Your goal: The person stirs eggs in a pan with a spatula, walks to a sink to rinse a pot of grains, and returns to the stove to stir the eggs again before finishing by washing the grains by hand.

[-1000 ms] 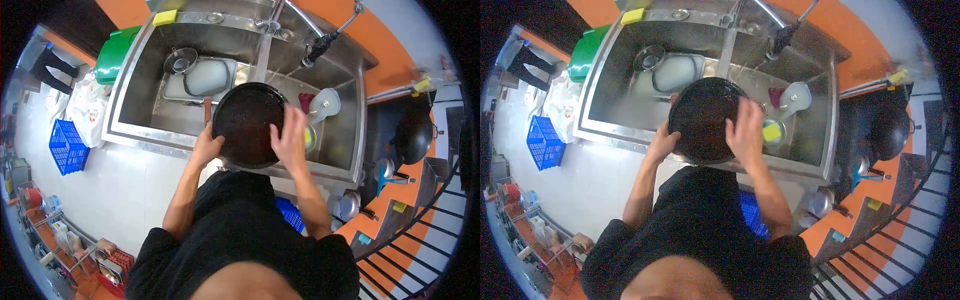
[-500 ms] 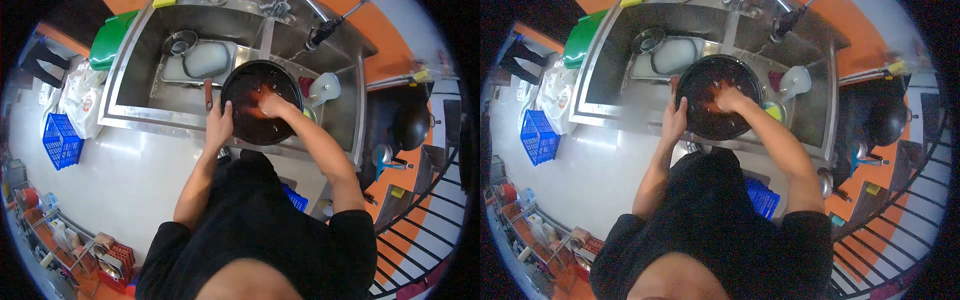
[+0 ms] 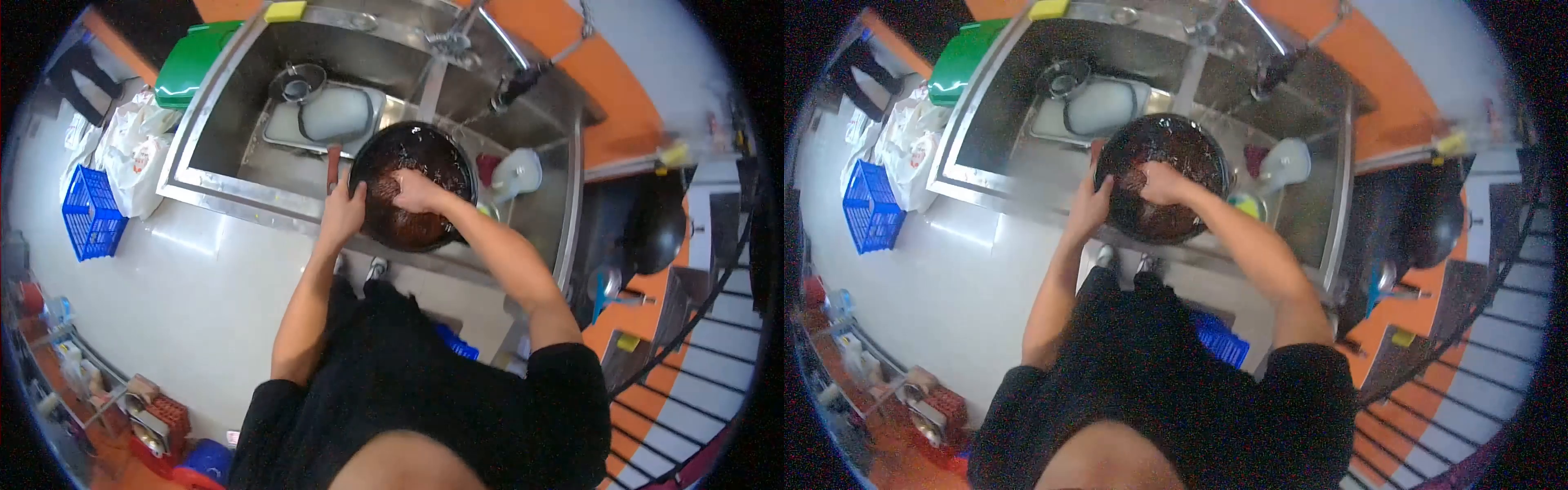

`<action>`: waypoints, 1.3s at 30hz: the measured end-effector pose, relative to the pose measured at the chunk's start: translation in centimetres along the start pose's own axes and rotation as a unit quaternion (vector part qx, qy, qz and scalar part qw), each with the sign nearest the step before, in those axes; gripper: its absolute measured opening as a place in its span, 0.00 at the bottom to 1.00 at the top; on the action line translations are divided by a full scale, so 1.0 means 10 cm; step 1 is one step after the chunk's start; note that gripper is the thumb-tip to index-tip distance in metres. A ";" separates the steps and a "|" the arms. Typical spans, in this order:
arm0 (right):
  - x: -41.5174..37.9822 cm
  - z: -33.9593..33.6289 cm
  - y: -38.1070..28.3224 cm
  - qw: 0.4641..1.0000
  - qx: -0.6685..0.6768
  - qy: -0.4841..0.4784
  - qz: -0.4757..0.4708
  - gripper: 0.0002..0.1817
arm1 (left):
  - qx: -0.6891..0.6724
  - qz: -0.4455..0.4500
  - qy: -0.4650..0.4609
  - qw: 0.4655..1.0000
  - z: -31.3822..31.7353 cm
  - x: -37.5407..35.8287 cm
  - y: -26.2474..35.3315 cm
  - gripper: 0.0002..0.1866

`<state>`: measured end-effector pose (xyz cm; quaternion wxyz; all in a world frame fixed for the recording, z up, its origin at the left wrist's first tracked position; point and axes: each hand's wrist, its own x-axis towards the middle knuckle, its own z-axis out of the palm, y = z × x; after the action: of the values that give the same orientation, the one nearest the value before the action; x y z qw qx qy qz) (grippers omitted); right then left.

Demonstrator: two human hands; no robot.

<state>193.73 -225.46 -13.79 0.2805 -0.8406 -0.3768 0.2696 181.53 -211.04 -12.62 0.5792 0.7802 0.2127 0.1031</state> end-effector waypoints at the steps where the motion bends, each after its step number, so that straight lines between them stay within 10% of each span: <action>1: 0.05 -0.15 -0.17 0.998 -0.028 -0.037 0.046 0.16 | 0.015 0.027 0.011 0.999 0.00 0.00 -0.03 0.20; 4: 0.10 -0.29 -0.37 0.990 -0.088 0.012 0.113 0.21 | 0.009 -0.013 -0.018 1.000 -0.04 -0.06 0.03 0.20; 10: 0.32 -0.12 -0.09 0.992 -0.031 0.098 -0.070 0.26 | 0.018 0.048 -0.025 0.998 -0.11 -0.05 0.13 0.20; 12: 0.35 -0.08 -0.14 0.995 0.061 -0.064 0.039 0.21 | 0.000 0.060 -0.014 0.998 -0.07 -0.04 0.11 0.20; 22: -0.05 -0.03 -0.34 0.952 -0.218 -0.216 0.006 0.24 | 0.001 0.011 -0.018 1.000 0.00 0.04 -0.03 0.22; 34: 0.09 0.01 -0.57 0.893 -0.410 -0.185 0.003 0.19 | 0.001 -0.019 -0.020 1.000 -0.01 -0.02 0.02 0.23; 36: 0.09 0.03 -0.55 0.903 -0.426 -0.051 0.013 0.20 | 0.007 0.013 0.004 1.000 0.02 0.00 -0.07 0.21; 39: 0.05 -0.03 -0.26 0.896 -0.403 -0.169 0.077 0.20 | 0.014 0.008 0.006 1.000 0.01 -0.01 -0.05 0.21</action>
<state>192.90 -223.68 -11.93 -0.1718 -0.8500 -0.4289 0.2529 181.42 -211.05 -13.16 0.5663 0.7890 0.2113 0.1101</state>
